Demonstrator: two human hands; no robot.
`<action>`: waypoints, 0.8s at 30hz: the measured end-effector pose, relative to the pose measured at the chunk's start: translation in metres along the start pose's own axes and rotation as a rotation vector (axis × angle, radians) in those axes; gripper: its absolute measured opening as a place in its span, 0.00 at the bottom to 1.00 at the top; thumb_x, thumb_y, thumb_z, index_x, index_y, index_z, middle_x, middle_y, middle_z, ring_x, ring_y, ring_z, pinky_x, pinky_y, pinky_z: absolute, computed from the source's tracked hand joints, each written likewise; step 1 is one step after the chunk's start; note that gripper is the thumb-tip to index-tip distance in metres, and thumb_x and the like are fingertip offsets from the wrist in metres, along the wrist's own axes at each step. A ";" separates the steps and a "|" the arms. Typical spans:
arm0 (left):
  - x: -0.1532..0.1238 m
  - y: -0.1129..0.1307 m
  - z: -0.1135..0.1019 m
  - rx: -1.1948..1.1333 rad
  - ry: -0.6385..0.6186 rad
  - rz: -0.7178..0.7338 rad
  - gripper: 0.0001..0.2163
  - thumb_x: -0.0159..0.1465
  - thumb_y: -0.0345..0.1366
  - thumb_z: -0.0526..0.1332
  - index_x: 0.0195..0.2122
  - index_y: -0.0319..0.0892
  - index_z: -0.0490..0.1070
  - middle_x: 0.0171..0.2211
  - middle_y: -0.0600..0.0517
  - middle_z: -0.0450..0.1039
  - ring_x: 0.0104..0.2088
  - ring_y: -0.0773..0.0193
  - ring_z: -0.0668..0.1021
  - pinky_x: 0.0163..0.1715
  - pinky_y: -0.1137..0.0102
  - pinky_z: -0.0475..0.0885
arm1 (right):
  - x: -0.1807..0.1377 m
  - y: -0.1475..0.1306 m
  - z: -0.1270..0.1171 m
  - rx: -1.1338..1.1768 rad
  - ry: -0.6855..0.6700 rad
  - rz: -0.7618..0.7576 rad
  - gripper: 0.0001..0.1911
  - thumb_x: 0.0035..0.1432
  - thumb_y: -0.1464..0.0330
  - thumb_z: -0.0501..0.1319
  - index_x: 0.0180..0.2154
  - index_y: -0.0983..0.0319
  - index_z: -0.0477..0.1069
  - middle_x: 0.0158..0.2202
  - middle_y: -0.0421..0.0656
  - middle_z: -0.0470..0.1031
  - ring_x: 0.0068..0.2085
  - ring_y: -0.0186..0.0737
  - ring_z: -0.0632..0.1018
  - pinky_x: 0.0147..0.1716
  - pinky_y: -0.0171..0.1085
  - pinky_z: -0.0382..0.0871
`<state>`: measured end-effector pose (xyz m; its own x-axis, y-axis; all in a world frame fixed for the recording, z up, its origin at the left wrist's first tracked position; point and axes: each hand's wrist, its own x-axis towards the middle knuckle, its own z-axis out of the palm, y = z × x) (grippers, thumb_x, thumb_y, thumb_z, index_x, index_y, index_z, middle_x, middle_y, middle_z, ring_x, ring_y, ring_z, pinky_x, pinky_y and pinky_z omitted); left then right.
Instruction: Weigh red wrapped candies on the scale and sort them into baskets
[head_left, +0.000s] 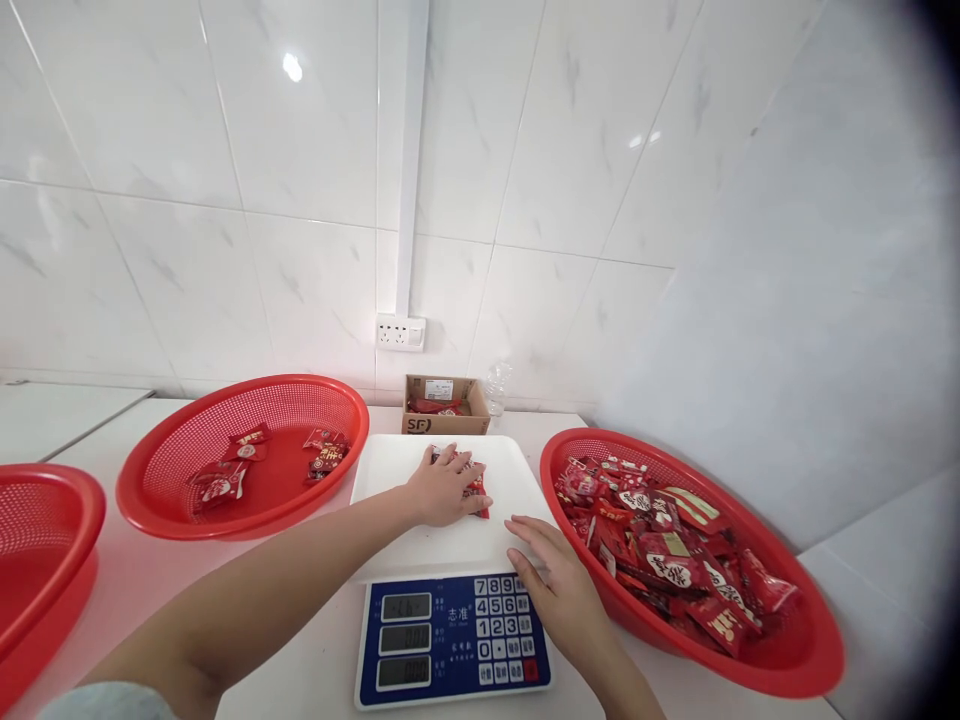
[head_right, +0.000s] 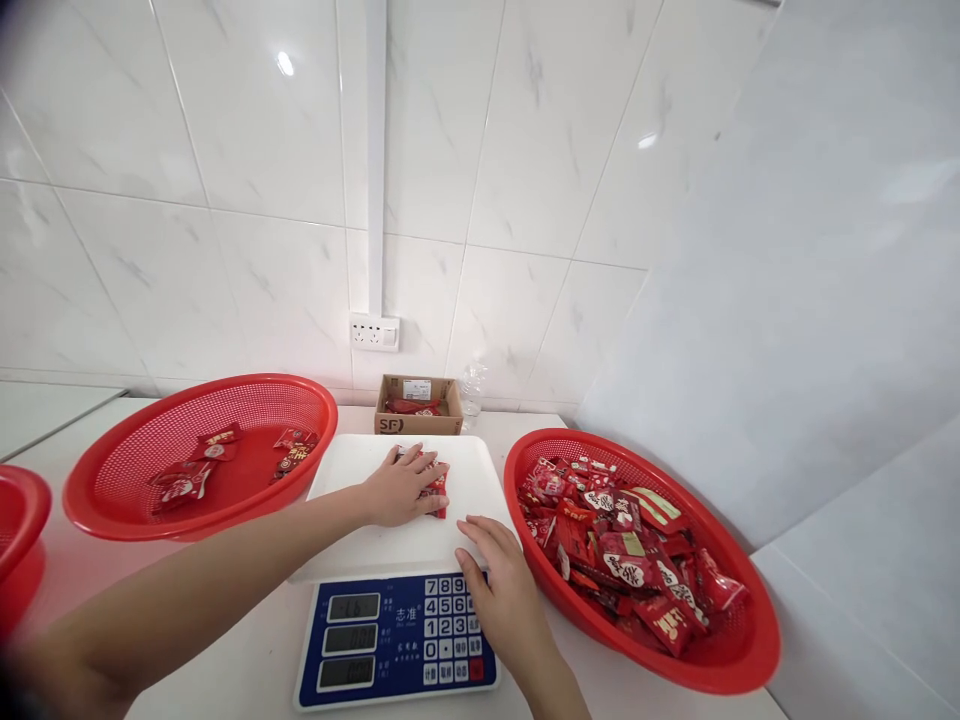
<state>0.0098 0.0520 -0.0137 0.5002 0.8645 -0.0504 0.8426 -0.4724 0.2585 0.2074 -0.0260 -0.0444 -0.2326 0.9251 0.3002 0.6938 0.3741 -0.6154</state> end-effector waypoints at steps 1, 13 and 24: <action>0.000 -0.001 0.001 0.007 0.005 0.013 0.31 0.62 0.57 0.41 0.62 0.46 0.52 0.64 0.44 0.48 0.64 0.46 0.45 0.57 0.45 0.40 | 0.000 0.000 0.000 -0.001 -0.004 0.000 0.18 0.59 0.61 0.51 0.47 0.59 0.71 0.51 0.47 0.70 0.54 0.45 0.69 0.52 0.48 0.65; -0.028 -0.036 -0.037 -0.021 0.033 -0.066 0.33 0.63 0.57 0.36 0.65 0.45 0.39 0.66 0.48 0.35 0.65 0.54 0.38 0.60 0.52 0.42 | -0.003 -0.001 -0.007 -0.001 0.085 -0.015 0.18 0.59 0.60 0.52 0.46 0.59 0.72 0.51 0.48 0.71 0.53 0.46 0.70 0.52 0.49 0.66; -0.180 -0.096 -0.016 0.018 0.069 -0.484 0.33 0.61 0.50 0.50 0.64 0.46 0.43 0.64 0.49 0.49 0.62 0.51 0.55 0.58 0.54 0.55 | 0.009 -0.016 0.002 -0.029 0.048 -0.169 0.17 0.60 0.61 0.51 0.47 0.58 0.71 0.49 0.46 0.73 0.52 0.44 0.71 0.51 0.46 0.68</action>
<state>-0.1642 -0.0551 -0.0136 0.0360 0.9946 -0.0968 0.9787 -0.0155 0.2048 0.1928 -0.0232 -0.0338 -0.3150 0.8448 0.4327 0.6674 0.5212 -0.5318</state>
